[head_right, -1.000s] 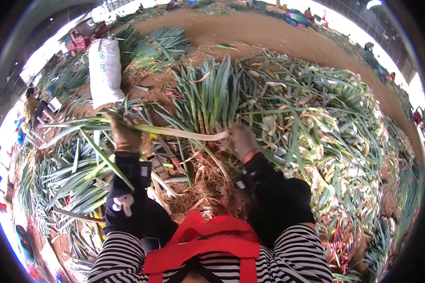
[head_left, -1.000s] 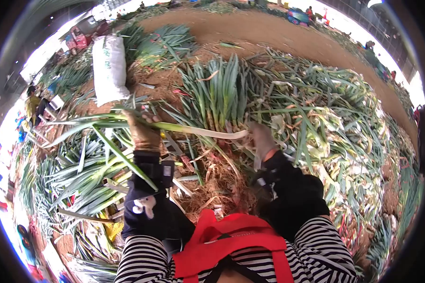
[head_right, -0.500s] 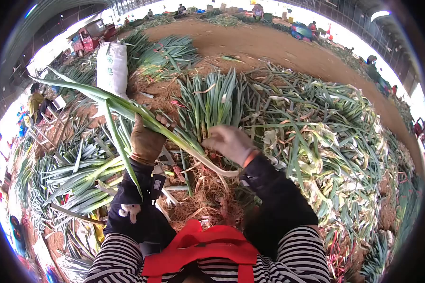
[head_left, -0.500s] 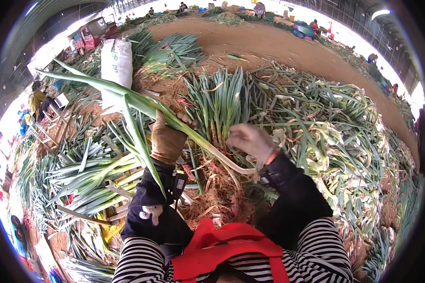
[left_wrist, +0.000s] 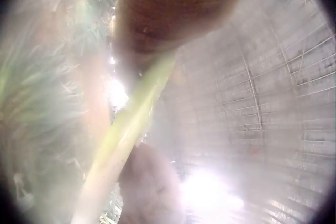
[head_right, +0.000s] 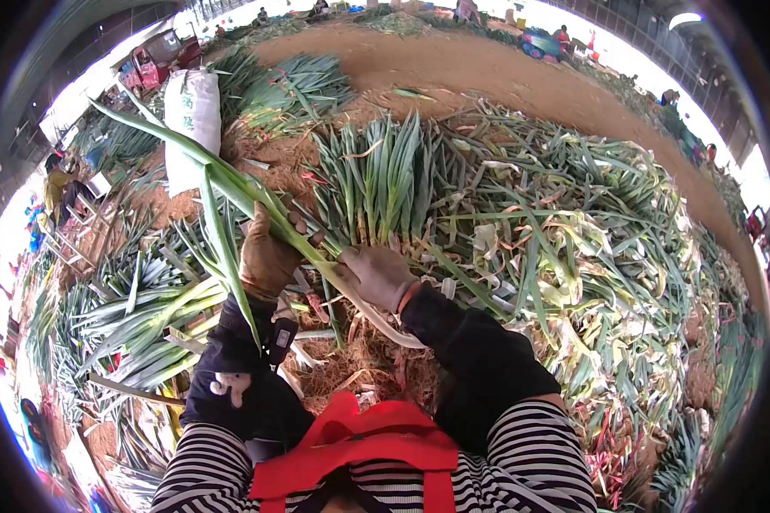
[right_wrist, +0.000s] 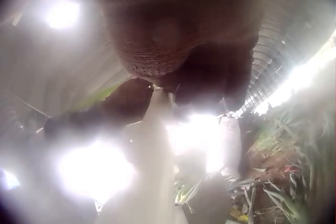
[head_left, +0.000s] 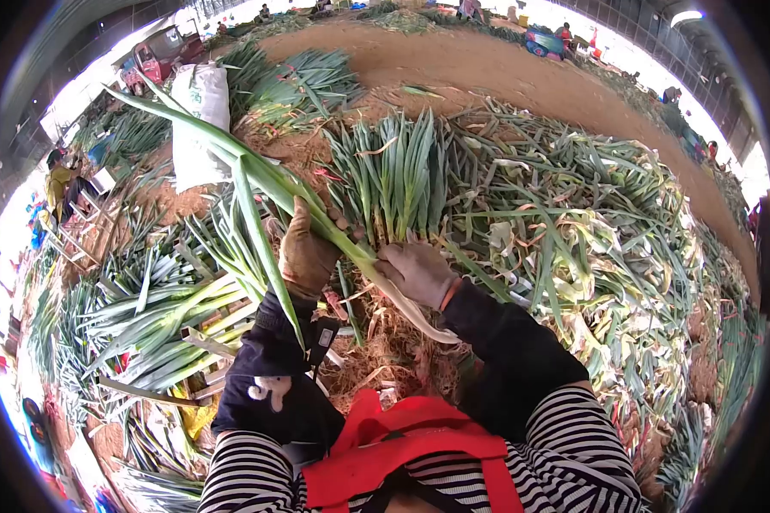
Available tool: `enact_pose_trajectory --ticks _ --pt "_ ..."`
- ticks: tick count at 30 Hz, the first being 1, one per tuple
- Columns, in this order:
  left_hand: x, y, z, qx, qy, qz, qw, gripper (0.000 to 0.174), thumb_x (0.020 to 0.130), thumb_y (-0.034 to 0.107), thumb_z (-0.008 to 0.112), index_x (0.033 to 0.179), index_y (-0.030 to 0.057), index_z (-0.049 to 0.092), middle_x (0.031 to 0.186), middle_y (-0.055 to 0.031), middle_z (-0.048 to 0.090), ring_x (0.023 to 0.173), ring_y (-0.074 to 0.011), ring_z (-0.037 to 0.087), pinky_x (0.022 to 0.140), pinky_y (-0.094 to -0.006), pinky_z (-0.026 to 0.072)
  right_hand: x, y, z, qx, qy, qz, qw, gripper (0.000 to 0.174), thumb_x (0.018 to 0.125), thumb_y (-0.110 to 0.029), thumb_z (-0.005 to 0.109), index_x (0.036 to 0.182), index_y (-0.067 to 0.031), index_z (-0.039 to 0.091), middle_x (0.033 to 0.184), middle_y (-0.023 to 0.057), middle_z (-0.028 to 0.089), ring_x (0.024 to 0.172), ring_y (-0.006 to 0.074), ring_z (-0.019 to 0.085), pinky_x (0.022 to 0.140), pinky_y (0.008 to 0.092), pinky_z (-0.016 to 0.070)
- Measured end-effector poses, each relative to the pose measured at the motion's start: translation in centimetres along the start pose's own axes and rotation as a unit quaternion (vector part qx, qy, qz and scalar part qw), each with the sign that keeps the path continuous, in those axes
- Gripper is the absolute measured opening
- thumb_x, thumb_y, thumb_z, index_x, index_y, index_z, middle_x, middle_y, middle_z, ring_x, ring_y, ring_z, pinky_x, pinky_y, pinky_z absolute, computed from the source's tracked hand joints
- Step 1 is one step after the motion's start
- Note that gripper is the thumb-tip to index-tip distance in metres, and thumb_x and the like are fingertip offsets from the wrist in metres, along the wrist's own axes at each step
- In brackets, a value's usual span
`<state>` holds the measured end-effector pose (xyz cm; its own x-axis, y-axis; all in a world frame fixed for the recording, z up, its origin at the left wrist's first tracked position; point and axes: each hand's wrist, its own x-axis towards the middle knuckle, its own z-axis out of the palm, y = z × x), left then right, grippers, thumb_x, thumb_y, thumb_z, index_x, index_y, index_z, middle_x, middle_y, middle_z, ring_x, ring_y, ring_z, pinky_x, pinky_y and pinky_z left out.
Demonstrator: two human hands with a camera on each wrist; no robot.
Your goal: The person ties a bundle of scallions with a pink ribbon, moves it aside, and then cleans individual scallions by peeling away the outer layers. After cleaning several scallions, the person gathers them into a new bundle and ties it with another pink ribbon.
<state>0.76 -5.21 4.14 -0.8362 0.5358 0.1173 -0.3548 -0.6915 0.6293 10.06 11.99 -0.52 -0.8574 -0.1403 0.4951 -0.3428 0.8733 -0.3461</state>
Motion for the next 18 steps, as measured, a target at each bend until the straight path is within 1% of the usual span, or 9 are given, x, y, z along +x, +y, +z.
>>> enact_pose_trajectory --ticks 6,8,12,13,14,15,16,17,18 --pt "0.3 -0.8 -0.3 -0.022 -0.06 -0.061 0.996 0.039 0.096 0.04 0.045 0.113 0.0049 0.049 0.08 -0.0068 0.056 0.072 -0.0206 0.055 0.074 -0.0431 0.0495 1.3 -0.6 -1.5 -0.084 0.112 -0.045 0.989 0.018 0.087 -0.025 0.056 0.081 -0.0077 0.054 0.064 0.0095 0.055 0.06 0.0318 0.057 0.055 0.0435 0.044" --pt "0.1 -1.8 0.2 0.057 0.006 -0.047 0.997 0.036 0.096 0.036 0.046 0.111 0.0038 0.05 0.085 -0.0092 0.061 0.068 -0.0189 0.056 0.068 -0.037 0.0511 1.6 -1.1 -2.6 -0.135 0.099 -0.017 0.986 0.014 0.085 -0.021 0.059 0.084 -0.0083 0.055 0.069 0.0104 0.057 0.064 0.0306 0.058 0.056 0.0416 0.0444" --pt "-0.2 -2.2 -0.3 0.122 0.056 -0.111 0.985 0.039 0.096 0.039 0.043 0.111 0.0039 0.052 0.088 -0.0089 0.061 0.073 -0.022 0.056 0.073 -0.0457 0.0509 1.7 2.0 -3.1 -0.164 0.131 0.037 0.977 0.015 0.086 -0.023 0.057 0.083 -0.0086 0.053 0.061 0.0086 0.054 0.054 0.0301 0.056 0.048 0.0419 0.0425" --pt "0.7 -2.4 -2.8 0.085 -0.05 -0.143 0.985 0.04 0.096 0.041 0.044 0.109 0.0049 0.054 0.084 -0.0065 0.059 0.077 -0.0243 0.057 0.075 -0.0493 0.0503 1.6 3.7 -3.5 -0.17 0.166 0.07 0.969 0.015 0.086 -0.023 0.057 0.083 -0.009 0.053 0.06 0.0081 0.053 0.053 0.0292 0.056 0.047 0.0417 0.0421" --pt "0.6 -2.3 -2.6 0.085 -0.05 -0.142 0.985 0.04 0.096 0.041 0.044 0.109 0.0049 0.054 0.084 -0.0065 0.059 0.077 -0.0243 0.057 0.075 -0.0493 0.0503 1.7 3.9 -5.3 -0.14 0.231 0.122 0.955 0.013 0.086 -0.021 0.058 0.084 -0.0095 0.053 0.061 0.0066 0.053 0.052 0.0271 0.055 0.047 0.0414 0.0418" --pt "0.3 -1.9 -2.1 0.105 -0.028 -0.144 0.984 0.043 0.094 0.045 0.045 0.108 0.0057 0.055 0.081 -0.0056 0.057 0.077 -0.0244 0.057 0.075 -0.05 0.0501 1.3 6.3 -6.1 -0.191 0.281 0.168 0.925 0.014 0.084 -0.018 0.06 0.09 -0.0095 0.05 0.072 0.0066 0.057 0.059 0.0246 0.058 0.051 0.0407 0.0436" --pt "0.0 -1.4 -1.7 0.126 -0.006 -0.144 0.981 0.045 0.093 0.049 0.046 0.106 0.0065 0.056 0.079 -0.0047 0.056 0.077 -0.0245 0.057 0.075 -0.0506 0.05 0.9 7.3 -8.0 -0.218 0.237 0.25 0.913 0.031 0.082 -0.019 0.064 0.106 -0.0079 0.048 0.093 0.012 0.059 0.078 0.0257 0.062 0.062 0.0388 0.0478" --pt "-0.1 -1.0 -1.3 0.105 -0.015 -0.145 0.984 0.053 0.088 0.057 0.049 0.106 0.008 0.055 0.083 -0.0055 0.056 0.081 -0.0243 0.057 0.077 -0.05 0.0484 0.1 10.1 -8.4 -0.309 0.282 0.21 0.883 0.054 0.08 -0.023 0.066 0.123 -0.0057 0.039 0.109 0.0165 0.056 0.095 0.0286 0.059 0.074 0.0381 0.0495" --pt "-0.1 -1.0 -1.4 0.105 -0.018 -0.14 0.984 0.053 0.088 0.057 0.049 0.106 0.008 0.055 0.083 -0.0055 0.056 0.081 -0.0243 0.057 0.077 -0.05 0.0484 -0.4 9.7 -9.3 -0.292 0.203 0.339 0.871 0.069 0.079 -0.03 0.068 0.132 -0.0035 0.032 0.116 0.0184 0.053 0.1 0.0315 0.057 0.079 0.0385 0.0498"
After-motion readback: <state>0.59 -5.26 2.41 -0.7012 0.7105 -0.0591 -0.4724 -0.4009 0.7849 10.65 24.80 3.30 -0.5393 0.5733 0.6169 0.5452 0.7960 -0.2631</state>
